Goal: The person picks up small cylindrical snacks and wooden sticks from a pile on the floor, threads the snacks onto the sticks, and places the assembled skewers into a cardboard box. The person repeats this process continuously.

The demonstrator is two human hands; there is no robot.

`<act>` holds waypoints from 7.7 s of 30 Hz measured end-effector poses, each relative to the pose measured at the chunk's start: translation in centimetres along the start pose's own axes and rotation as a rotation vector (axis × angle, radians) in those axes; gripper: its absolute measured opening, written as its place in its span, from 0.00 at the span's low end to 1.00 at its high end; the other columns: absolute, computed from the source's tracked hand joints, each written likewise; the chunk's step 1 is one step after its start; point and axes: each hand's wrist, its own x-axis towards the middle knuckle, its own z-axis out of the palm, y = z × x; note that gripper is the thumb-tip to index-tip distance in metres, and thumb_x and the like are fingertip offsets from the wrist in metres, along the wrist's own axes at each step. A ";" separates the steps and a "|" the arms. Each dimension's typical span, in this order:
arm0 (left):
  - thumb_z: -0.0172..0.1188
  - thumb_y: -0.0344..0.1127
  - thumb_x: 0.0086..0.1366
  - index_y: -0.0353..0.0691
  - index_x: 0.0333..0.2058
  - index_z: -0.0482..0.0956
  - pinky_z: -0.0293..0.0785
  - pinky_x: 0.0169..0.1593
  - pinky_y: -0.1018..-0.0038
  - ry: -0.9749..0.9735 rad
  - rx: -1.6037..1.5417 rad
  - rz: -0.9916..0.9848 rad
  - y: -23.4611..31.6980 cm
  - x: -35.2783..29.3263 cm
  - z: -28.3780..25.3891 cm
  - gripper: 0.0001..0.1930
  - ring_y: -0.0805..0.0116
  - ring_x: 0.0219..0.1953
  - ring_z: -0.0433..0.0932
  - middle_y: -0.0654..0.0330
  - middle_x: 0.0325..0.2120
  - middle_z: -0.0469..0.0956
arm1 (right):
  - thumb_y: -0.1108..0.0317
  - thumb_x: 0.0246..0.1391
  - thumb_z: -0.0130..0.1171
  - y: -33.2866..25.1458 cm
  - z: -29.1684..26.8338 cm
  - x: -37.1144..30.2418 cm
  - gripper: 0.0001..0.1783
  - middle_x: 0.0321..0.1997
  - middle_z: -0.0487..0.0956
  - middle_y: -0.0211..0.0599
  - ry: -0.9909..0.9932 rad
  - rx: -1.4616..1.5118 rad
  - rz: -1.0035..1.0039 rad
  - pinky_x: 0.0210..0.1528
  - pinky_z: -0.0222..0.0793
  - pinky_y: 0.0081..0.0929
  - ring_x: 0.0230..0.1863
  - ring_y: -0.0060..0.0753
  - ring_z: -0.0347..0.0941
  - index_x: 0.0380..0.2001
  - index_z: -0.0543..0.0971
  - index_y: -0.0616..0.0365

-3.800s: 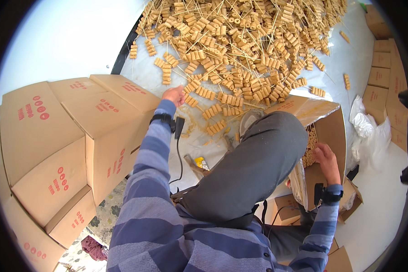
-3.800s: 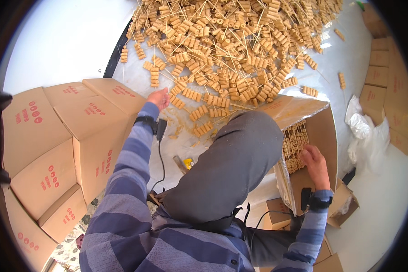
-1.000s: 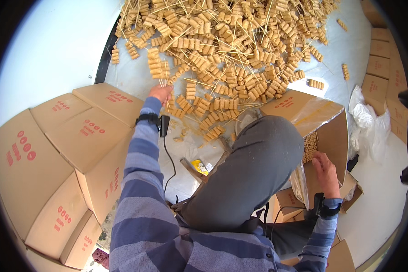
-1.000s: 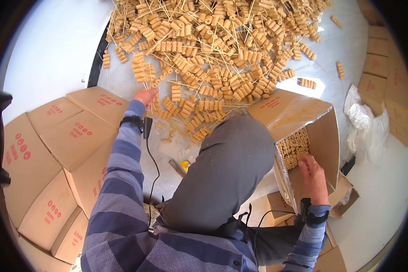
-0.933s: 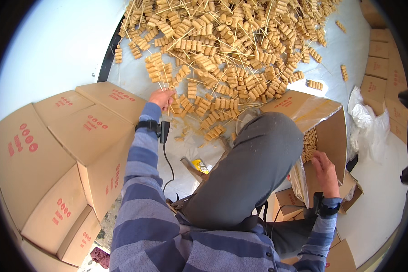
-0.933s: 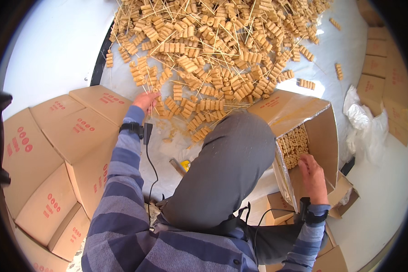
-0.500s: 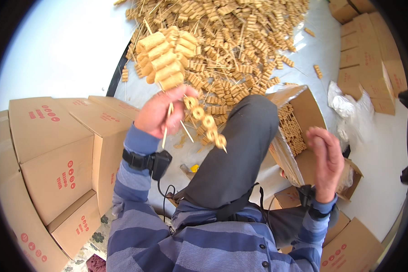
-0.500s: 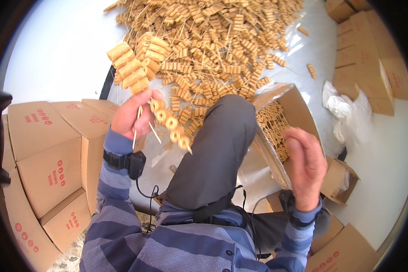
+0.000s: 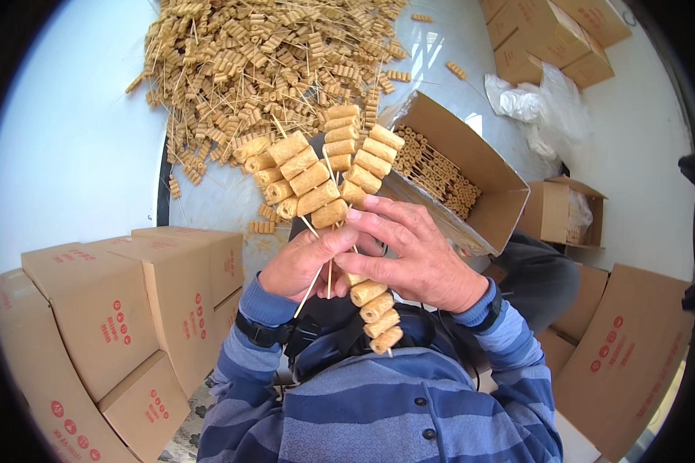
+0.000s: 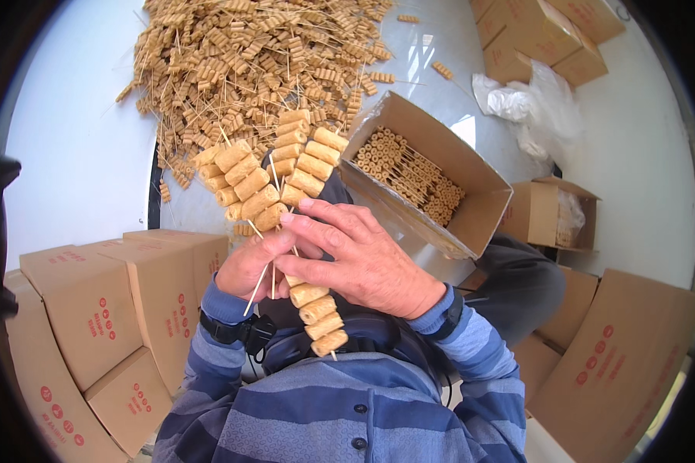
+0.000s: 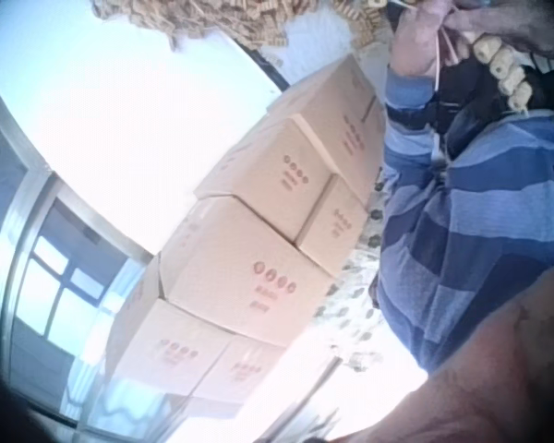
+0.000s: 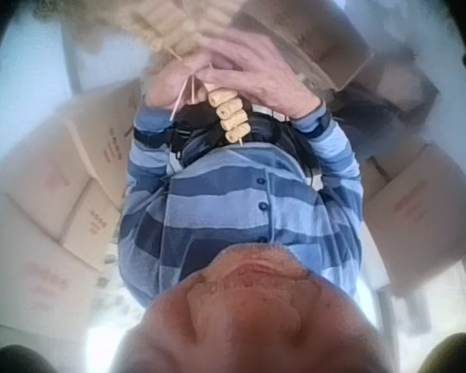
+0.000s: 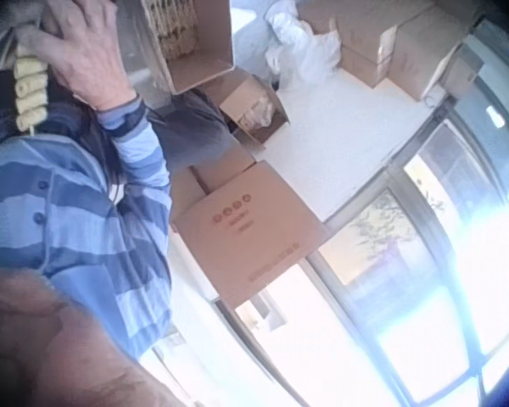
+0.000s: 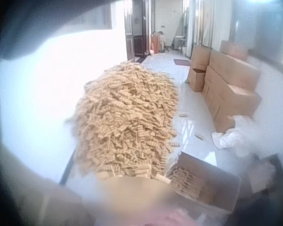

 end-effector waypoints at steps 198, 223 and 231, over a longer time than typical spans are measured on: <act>0.57 0.62 0.68 0.34 0.62 0.63 0.69 0.65 0.53 -0.115 -0.316 0.450 -7.5 5.6 4.6 0.38 0.50 0.60 0.72 0.51 0.56 0.73 | 0.57 0.72 0.47 -2.2 -0.9 -10.5 0.17 0.22 0.70 0.24 0.380 0.714 1.133 0.22 0.59 0.17 0.20 0.14 0.64 0.50 0.74 0.59; 0.65 0.67 0.58 0.38 0.72 0.48 0.71 0.60 0.68 -0.075 -0.214 0.621 -4.5 4.8 8.0 0.56 0.68 0.56 0.71 0.61 0.56 0.68 | 0.56 0.62 0.50 -3.0 0.2 -8.5 0.23 0.40 0.79 0.60 0.167 0.323 1.075 0.49 0.72 0.52 0.45 0.67 0.76 0.53 0.66 0.61; 0.53 0.64 0.69 0.39 0.73 0.44 0.60 0.69 0.64 -0.015 -0.196 0.589 -5.1 5.1 8.7 0.47 0.63 0.66 0.65 0.56 0.66 0.61 | 0.63 0.64 0.48 -4.2 0.7 -7.9 0.22 0.40 0.81 0.60 0.138 0.164 0.963 0.42 0.74 0.53 0.42 0.62 0.79 0.57 0.63 0.62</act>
